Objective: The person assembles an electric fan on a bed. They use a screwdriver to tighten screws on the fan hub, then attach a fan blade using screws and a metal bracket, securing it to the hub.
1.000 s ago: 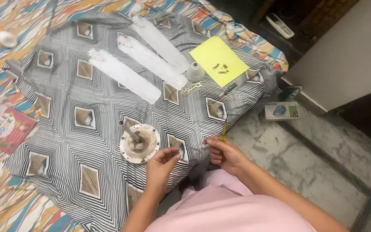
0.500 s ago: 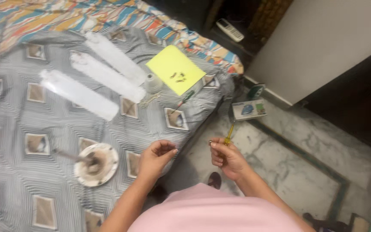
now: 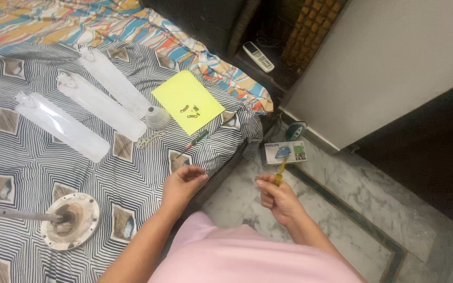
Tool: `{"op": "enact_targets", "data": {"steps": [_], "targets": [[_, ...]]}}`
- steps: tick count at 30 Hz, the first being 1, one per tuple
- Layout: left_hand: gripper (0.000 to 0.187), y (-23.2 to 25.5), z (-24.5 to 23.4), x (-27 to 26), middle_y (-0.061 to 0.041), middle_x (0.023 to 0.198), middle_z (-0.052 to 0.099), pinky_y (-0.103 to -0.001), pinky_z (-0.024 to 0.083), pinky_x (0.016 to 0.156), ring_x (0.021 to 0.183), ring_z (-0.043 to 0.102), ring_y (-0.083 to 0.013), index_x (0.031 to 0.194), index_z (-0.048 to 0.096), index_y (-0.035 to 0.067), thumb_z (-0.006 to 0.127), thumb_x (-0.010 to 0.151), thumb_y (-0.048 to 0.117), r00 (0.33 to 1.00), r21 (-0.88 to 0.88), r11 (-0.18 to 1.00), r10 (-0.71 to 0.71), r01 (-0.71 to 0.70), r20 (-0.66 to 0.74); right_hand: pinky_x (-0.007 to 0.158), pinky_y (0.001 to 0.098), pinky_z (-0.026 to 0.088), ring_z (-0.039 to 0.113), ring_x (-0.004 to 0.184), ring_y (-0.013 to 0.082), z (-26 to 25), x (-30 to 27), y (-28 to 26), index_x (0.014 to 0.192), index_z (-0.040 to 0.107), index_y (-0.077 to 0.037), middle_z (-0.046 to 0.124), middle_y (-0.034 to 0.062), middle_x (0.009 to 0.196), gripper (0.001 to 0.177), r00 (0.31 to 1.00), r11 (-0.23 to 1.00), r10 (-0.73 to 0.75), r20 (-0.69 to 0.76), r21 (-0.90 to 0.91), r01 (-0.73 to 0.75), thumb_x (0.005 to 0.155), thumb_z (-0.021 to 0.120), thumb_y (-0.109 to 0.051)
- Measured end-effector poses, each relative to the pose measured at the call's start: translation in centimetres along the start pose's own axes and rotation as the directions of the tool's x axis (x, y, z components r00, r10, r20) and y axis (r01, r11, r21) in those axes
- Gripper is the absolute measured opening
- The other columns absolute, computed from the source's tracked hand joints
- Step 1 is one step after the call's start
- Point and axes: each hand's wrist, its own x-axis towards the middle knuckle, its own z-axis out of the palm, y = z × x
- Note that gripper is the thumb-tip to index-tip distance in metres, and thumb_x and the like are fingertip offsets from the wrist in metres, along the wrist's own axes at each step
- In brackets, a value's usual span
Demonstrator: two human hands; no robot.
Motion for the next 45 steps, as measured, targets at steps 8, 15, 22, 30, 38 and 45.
{"op": "enact_targets", "data": {"steps": [8, 15, 22, 30, 38, 45], "targets": [[0.021, 0.0, -2.1, 10.4, -0.003, 0.089, 0.080, -0.023, 0.055, 0.073, 0.079, 0.072, -0.0088, 0.101, 0.080, 0.004, 0.080, 0.083, 0.016, 0.992, 0.048, 0.998, 0.052, -0.046, -0.114, 0.046, 0.0255, 0.024, 0.032, 0.051, 0.0061, 3.4, 11.0, -1.0, 0.105, 0.059, -0.008, 0.041, -0.0070, 0.066, 0.023, 0.978, 0.975, 0.200, 0.058, -0.114, -0.193, 0.088, 0.074, -0.013], [0.020, -2.3, -1.6, 20.5, -0.007, 0.085, 0.078, -0.024, 0.052, 0.066, 0.073, 0.067, -0.0102, 0.099, 0.081, 0.003, 0.080, 0.086, 0.018, 0.994, -0.059, 0.997, -0.050, 0.044, -0.101, 0.045, 0.0256, 0.023, 0.031, 0.051, 0.0065, 4.3, 19.8, -4.2, 0.099, 0.060, -0.010, 0.040, -0.0065, 0.065, 0.019, 0.936, 0.901, 0.343, -0.076, -0.255, -0.351, 0.088, 0.074, -0.015], [0.020, -4.8, -1.7, 28.0, -0.007, 0.081, 0.078, -0.025, 0.054, 0.065, 0.070, 0.071, -0.0115, 0.099, 0.078, 0.006, 0.078, 0.083, 0.018, 0.986, 0.058, 0.994, -0.086, 0.095, -0.141, 0.044, 0.0251, 0.024, 0.034, 0.051, 0.0061, 4.4, 29.7, -4.9, 0.094, 0.061, -0.011, 0.043, -0.0071, 0.065, 0.015, 0.904, 0.845, 0.418, -0.090, -0.326, -0.423, 0.088, 0.074, -0.017], [0.018, -9.4, 0.7, 35.0, -0.010, 0.088, 0.078, -0.034, 0.058, 0.065, 0.065, 0.073, -0.0225, 0.103, 0.076, 0.007, 0.070, 0.088, 0.015, 0.940, 0.087, 0.946, -0.295, 0.313, -0.171, 0.042, 0.0264, 0.024, 0.034, 0.047, 0.0068, 3.6, 44.1, -3.1, 0.090, 0.058, -0.015, 0.041, -0.0058, 0.062, 0.013, 0.820, 0.625, 0.552, -0.150, -0.577, -0.526, 0.089, 0.071, -0.017], [0.017, -14.5, 4.8, 39.7, -0.014, 0.095, 0.078, -0.036, 0.058, 0.081, 0.089, 0.076, -0.0260, 0.098, 0.077, 0.009, 0.072, 0.083, 0.014, 0.915, 0.217, 0.914, -0.273, 0.343, -0.298, 0.058, 0.0332, 0.050, 0.060, 0.064, 0.0152, 0.7, 57.1, 0.8, 0.092, 0.071, -0.008, 0.067, 0.0031, 0.074, 0.017, 0.918, 0.363, 0.391, -0.070, -0.904, -0.224, 0.084, 0.076, -0.022], [0.015, -16.4, 8.1, 41.7, -0.013, 0.097, 0.077, -0.038, 0.057, 0.085, 0.093, 0.075, -0.0286, 0.098, 0.077, 0.009, 0.069, 0.084, 0.010, 0.899, 0.256, 0.892, -0.277, 0.372, -0.339, 0.078, 0.0393, 0.055, 0.073, 0.084, 0.0275, -1.9, 61.4, 1.0, 0.097, 0.073, -0.005, 0.076, 0.0153, 0.090, 0.027, 0.936, 0.003, 0.344, 0.074, -0.997, 0.078, 0.081, 0.078, -0.026]]}}
